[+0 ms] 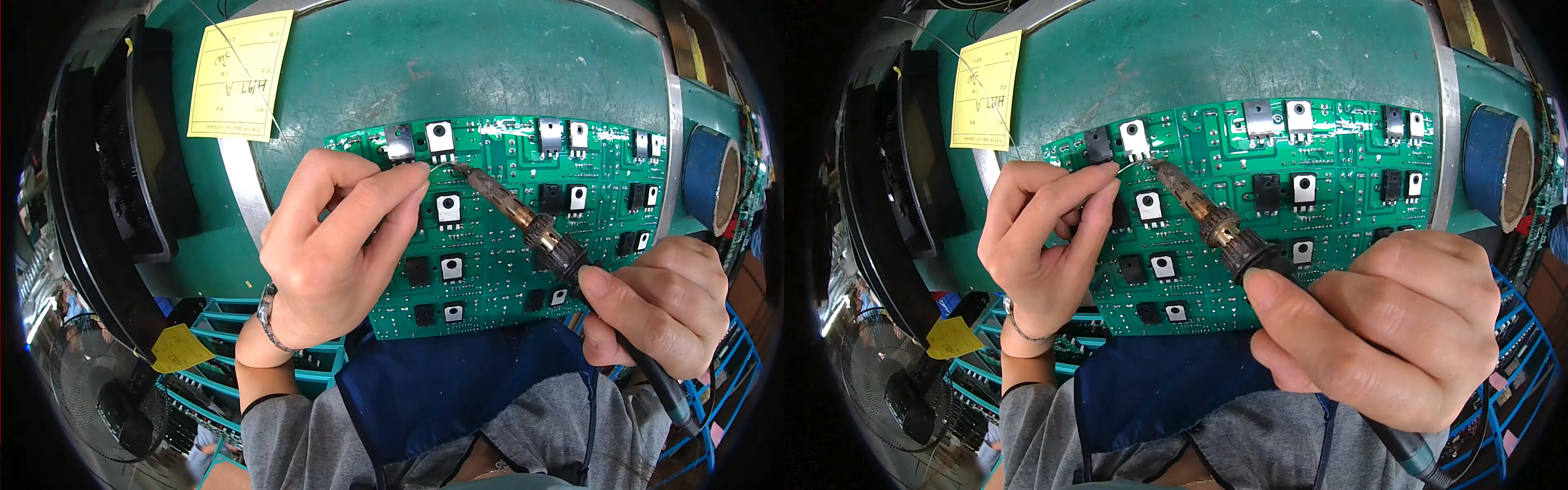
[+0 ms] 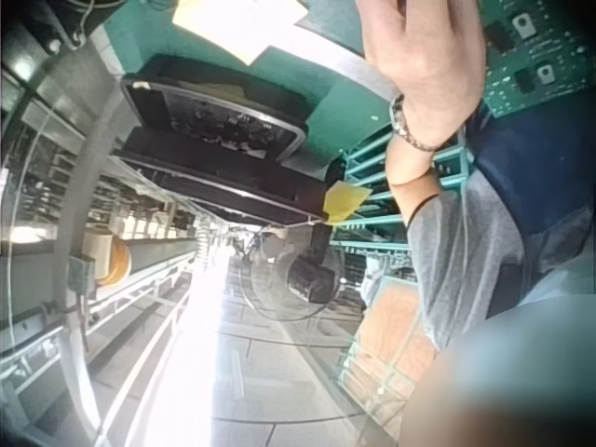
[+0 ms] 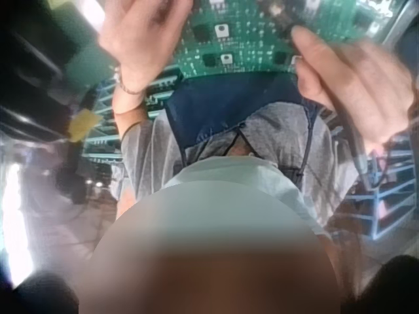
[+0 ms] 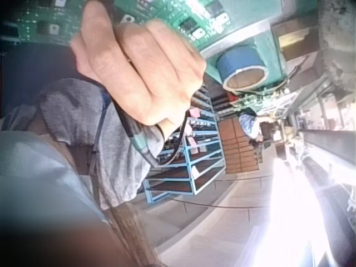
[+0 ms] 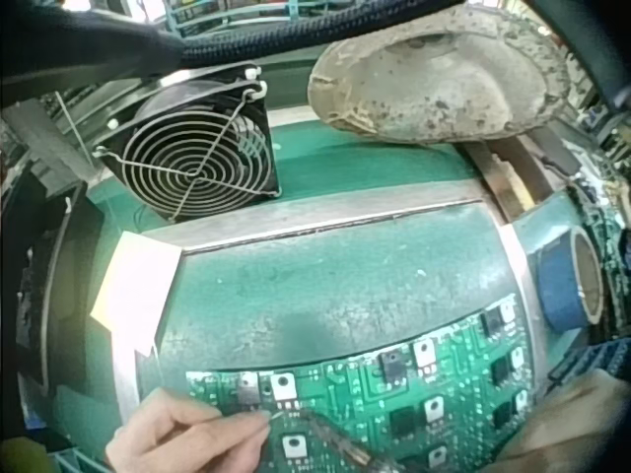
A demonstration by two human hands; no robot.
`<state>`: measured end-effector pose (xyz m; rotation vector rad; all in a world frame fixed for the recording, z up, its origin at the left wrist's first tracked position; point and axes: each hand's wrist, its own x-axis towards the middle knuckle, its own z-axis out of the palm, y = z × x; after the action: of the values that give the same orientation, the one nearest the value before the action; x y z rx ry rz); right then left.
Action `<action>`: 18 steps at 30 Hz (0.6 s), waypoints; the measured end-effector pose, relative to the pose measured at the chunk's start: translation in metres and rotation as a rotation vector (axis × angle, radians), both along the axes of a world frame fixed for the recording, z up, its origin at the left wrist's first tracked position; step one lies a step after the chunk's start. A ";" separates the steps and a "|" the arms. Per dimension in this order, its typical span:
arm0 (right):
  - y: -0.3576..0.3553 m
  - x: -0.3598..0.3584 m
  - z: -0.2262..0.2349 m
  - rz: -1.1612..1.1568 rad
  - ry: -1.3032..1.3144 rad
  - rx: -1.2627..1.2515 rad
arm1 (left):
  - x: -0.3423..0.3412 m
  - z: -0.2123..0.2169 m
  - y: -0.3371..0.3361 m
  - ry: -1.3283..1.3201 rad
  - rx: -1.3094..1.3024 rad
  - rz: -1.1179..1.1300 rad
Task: The person solders electronic components onto a printed circuit board using a soldering iron and solder wire.
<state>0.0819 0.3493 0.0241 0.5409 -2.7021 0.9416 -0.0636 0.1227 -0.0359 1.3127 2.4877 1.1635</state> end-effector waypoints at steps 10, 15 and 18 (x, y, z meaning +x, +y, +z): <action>0.000 0.000 0.002 0.007 -0.033 0.002 | 0.001 -0.003 0.001 0.025 0.002 -0.025; -0.002 0.001 0.003 -0.006 -0.032 0.003 | 0.000 0.001 -0.002 0.030 -0.003 -0.024; -0.004 0.005 0.002 -0.023 -0.014 0.025 | -0.003 0.014 -0.005 -0.127 -0.008 -0.008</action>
<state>0.0866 0.3457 0.0256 0.5096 -2.7300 0.9102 -0.0668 0.1177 -0.0219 1.2058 2.3932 1.1941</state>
